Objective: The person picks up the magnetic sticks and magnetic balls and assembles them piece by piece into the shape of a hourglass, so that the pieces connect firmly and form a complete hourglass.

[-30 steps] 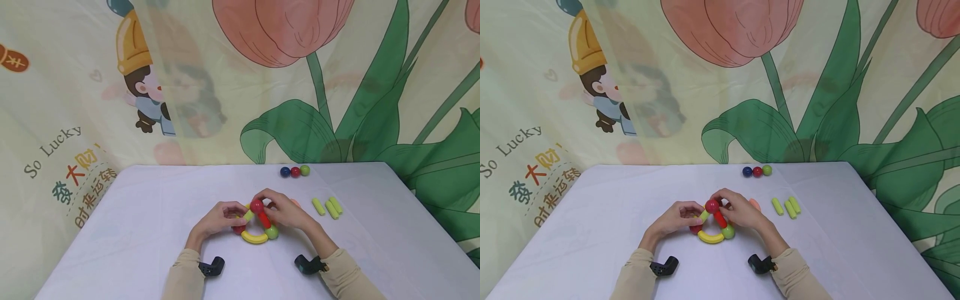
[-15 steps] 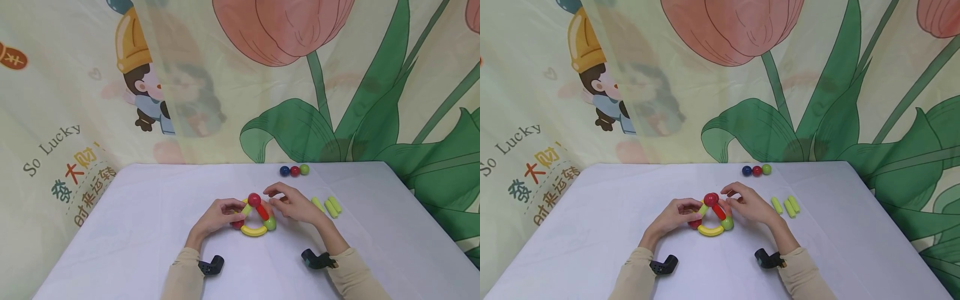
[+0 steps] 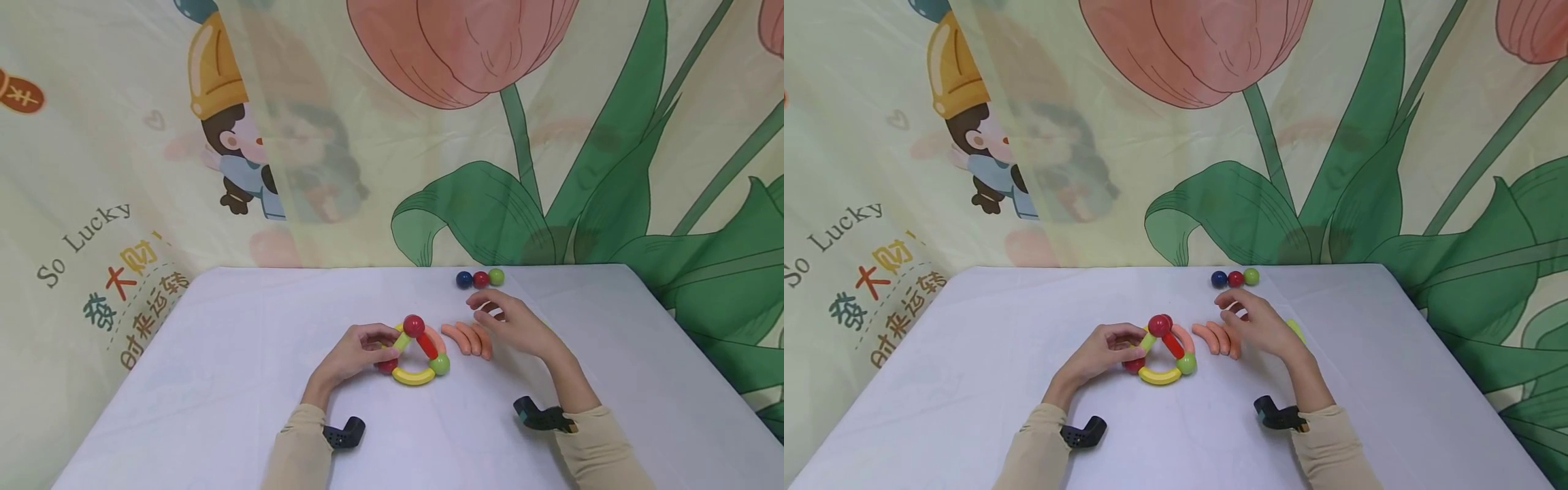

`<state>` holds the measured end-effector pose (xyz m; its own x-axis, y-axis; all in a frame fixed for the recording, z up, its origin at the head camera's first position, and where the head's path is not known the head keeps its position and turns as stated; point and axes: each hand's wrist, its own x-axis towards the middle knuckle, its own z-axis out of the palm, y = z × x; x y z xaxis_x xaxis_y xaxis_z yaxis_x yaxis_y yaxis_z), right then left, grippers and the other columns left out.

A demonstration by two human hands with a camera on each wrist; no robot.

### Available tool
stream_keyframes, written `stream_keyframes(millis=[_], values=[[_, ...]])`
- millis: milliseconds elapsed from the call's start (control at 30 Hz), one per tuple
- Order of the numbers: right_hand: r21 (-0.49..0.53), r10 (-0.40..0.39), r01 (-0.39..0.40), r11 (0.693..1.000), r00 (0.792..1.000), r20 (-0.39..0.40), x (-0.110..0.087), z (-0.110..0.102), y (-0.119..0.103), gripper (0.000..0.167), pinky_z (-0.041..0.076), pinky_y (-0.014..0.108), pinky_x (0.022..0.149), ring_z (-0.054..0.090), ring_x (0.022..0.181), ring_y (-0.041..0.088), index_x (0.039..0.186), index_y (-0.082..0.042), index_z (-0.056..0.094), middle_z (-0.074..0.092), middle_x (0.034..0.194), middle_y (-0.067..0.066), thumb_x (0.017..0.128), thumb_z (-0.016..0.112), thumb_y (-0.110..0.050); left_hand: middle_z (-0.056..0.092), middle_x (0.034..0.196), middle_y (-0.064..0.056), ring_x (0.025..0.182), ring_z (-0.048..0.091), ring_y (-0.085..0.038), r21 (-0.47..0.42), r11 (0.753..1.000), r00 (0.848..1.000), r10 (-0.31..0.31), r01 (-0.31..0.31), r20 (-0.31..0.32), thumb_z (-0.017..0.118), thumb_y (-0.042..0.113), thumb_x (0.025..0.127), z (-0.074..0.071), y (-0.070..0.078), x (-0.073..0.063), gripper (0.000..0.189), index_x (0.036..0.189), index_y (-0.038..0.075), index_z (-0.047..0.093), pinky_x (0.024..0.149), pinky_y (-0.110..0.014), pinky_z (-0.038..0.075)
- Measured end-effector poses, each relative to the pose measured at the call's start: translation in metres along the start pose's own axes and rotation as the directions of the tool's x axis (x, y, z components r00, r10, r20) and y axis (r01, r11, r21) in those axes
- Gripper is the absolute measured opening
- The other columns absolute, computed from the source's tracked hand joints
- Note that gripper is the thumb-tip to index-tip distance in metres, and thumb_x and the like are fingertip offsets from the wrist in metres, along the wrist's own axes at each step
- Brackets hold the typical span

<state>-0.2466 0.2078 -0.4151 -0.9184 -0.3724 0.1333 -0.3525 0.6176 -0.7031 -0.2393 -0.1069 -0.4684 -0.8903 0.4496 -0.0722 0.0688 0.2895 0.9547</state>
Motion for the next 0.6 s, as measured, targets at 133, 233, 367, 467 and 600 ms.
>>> stream_keyframes(millis=[133,233,367,467,600], values=[[-0.017,0.044,-0.044,0.999,0.999,0.002,-0.004,-0.007,0.007,0.028,0.049,0.042,0.088,0.057,0.105,0.025,0.12,-0.005,0.056,0.062,0.117,0.014,0.094,0.056,-0.014,0.066,0.106,-0.004,0.092,0.061,-0.018,-0.006,1.0,1.0,-0.011,0.011,0.002,0.073,0.02,0.082,0.0,-0.001,0.001,0.031,0.113,0.017,0.066,0.073,-0.027,0.051],[-0.036,0.072,-0.072,0.997,0.997,0.005,-0.007,-0.012,0.012,0.028,0.049,0.043,0.088,0.057,0.105,0.026,0.12,-0.004,0.056,0.062,0.117,0.014,0.094,0.056,-0.014,0.066,0.104,-0.005,0.09,0.061,-0.018,-0.007,1.0,1.0,-0.014,0.014,0.0,0.072,0.018,0.083,-0.001,-0.001,0.001,0.031,0.112,0.015,0.066,0.072,-0.027,0.051],[-0.075,0.103,-0.102,0.992,0.995,0.007,-0.01,-0.018,0.017,0.029,0.051,0.042,0.084,0.057,0.103,0.028,0.12,-0.002,0.056,0.061,0.115,0.016,0.094,0.056,-0.012,0.066,0.102,-0.005,0.09,0.06,-0.018,0.003,1.0,1.0,-0.001,0.001,-0.008,0.074,0.022,0.082,-0.001,0.0,0.0,0.03,0.11,0.017,0.067,0.071,-0.026,0.05],[-0.1,0.132,-0.13,0.986,0.991,0.014,-0.012,-0.022,0.021,0.029,0.052,0.04,0.081,0.056,0.101,0.029,0.12,-0.001,0.055,0.061,0.113,0.016,0.093,0.056,-0.012,0.066,0.102,-0.004,0.09,0.06,-0.018,0.006,1.0,1.0,0.005,-0.005,-0.007,0.074,0.025,0.081,0.0,-0.001,0.0,0.031,0.11,0.019,0.067,0.07,-0.026,0.05],[-0.127,0.177,-0.172,0.977,0.984,0.025,-0.012,-0.025,0.027,0.029,0.052,0.037,0.078,0.056,0.098,0.028,0.119,0.0,0.056,0.061,0.11,0.016,0.093,0.057,-0.012,0.065,0.101,-0.004,0.09,0.059,-0.017,-0.005,1.0,1.0,0.002,-0.002,0.003,0.073,0.021,0.082,0.0,0.005,-0.002,0.03,0.111,0.016,0.066,0.069,-0.026,0.05]])
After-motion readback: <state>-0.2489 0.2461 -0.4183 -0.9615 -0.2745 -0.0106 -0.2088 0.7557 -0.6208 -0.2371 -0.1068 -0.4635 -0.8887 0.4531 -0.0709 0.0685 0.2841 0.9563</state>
